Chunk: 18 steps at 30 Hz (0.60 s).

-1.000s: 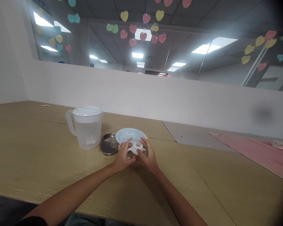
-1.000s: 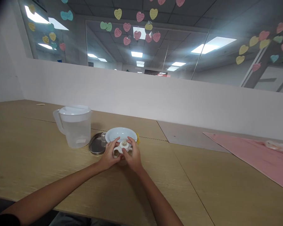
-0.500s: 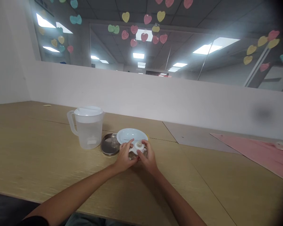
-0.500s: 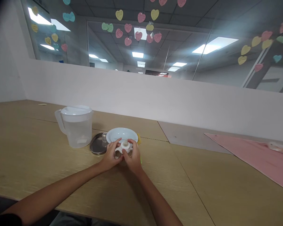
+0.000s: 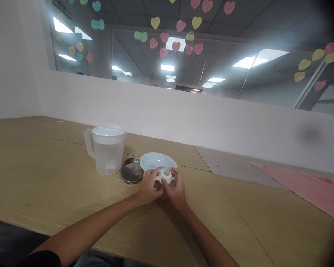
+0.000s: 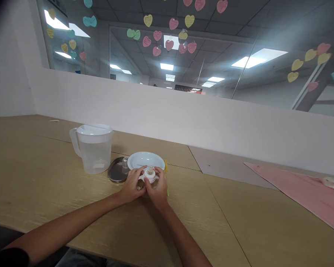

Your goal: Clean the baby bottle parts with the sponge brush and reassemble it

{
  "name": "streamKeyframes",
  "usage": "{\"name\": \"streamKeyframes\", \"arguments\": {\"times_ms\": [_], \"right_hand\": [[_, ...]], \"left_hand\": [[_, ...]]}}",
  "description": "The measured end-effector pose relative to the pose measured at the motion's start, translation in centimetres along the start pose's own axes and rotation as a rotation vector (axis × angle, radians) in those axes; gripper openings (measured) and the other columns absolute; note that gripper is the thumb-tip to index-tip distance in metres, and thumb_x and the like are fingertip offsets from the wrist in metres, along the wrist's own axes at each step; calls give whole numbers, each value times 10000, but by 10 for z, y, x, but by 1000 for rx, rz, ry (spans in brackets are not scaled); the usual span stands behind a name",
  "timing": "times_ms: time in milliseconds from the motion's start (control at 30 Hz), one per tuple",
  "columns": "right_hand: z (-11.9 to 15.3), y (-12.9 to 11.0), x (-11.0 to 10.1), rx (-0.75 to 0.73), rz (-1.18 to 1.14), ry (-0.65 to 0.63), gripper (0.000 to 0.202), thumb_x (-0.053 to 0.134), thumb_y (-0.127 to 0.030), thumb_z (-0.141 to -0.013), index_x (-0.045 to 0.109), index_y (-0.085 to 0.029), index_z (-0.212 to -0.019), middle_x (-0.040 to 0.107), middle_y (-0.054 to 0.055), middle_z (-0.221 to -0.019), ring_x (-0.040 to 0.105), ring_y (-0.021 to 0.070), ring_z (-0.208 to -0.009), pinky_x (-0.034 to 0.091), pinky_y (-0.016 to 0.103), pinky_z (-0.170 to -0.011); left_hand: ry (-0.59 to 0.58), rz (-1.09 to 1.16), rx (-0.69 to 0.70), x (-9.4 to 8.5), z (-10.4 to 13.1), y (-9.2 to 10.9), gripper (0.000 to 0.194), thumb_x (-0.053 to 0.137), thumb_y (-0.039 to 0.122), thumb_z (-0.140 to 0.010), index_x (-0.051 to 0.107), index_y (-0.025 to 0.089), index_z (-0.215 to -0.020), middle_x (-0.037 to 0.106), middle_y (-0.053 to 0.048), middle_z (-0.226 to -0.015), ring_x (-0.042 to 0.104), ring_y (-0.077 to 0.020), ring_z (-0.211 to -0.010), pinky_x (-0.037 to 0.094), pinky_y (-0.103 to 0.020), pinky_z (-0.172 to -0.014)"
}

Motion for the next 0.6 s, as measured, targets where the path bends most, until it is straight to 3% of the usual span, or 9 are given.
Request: {"name": "streamKeyframes", "arguments": {"times_ms": [100, 167, 267, 333, 467, 600], "right_hand": [[0, -1, -1, 0, 8, 1, 468, 620, -374, -744, 443, -209, -1146, 586, 92, -1089, 576, 221, -994, 471, 391, -859], [-1, -3, -1, 1, 21, -3, 467, 624, -384, -744, 449, -207, -1139, 583, 94, -1099, 576, 224, -995, 470, 397, -861], [-1, -6, -1, 3, 42, -6, 463, 632, -392, -739, 461, -205, -1126, 585, 93, -1093, 580, 224, -984, 471, 396, -856], [-1, -6, -1, 0, 49, -2, 465, 637, -398, -734, 469, -206, -1123, 594, 90, -1079, 585, 224, -971, 474, 388, -847], [0, -4, 0, 4, 80, -1, 475, 636, -418, -729, 482, -195, -1119, 600, 92, -1079, 589, 232, -967, 476, 389, -840], [0, -2, 0, 5, 109, -13, 484, 627, -415, -737, 471, -185, -1133, 592, 98, -1094, 585, 228, -971, 470, 396, -847]], "left_hand": [[29, -58, 113, -15, -3, 2, 613, 547, 374, -768, 358, 165, -1313, 546, -113, -1167, 469, -263, -1075, 340, -412, -929], [143, -91, 133, -35, -6, -7, 532, 502, 397, -806, 397, 168, -1275, 527, -112, -1206, 457, -263, -1104, 329, -415, -947], [356, -139, 48, -66, -8, -37, 355, 410, 342, -865, 479, 175, -1171, 547, -99, -1166, 474, -239, -1078, 350, -400, -935], [390, -208, -35, -74, -11, -61, 288, 366, 285, -883, 531, 184, -1097, 569, -88, -1109, 486, -228, -1056, 361, -393, -933], [178, -401, -190, -62, -18, -102, 344, 387, 170, -829, 543, 177, -1135, 551, -97, -1179, 463, -241, -1115, 352, -409, -959], [-6, -502, -282, -50, -17, -119, 396, 469, 149, -758, 541, 197, -1144, 530, -94, -1251, 424, -259, -1197, 340, -413, -974]]}}
Point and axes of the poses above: each hand's wrist, its own z-axis away from the middle knuckle, its own x-axis out of the palm, y = z × x, the point moved 8 cm from there along -z, towards the middle knuckle
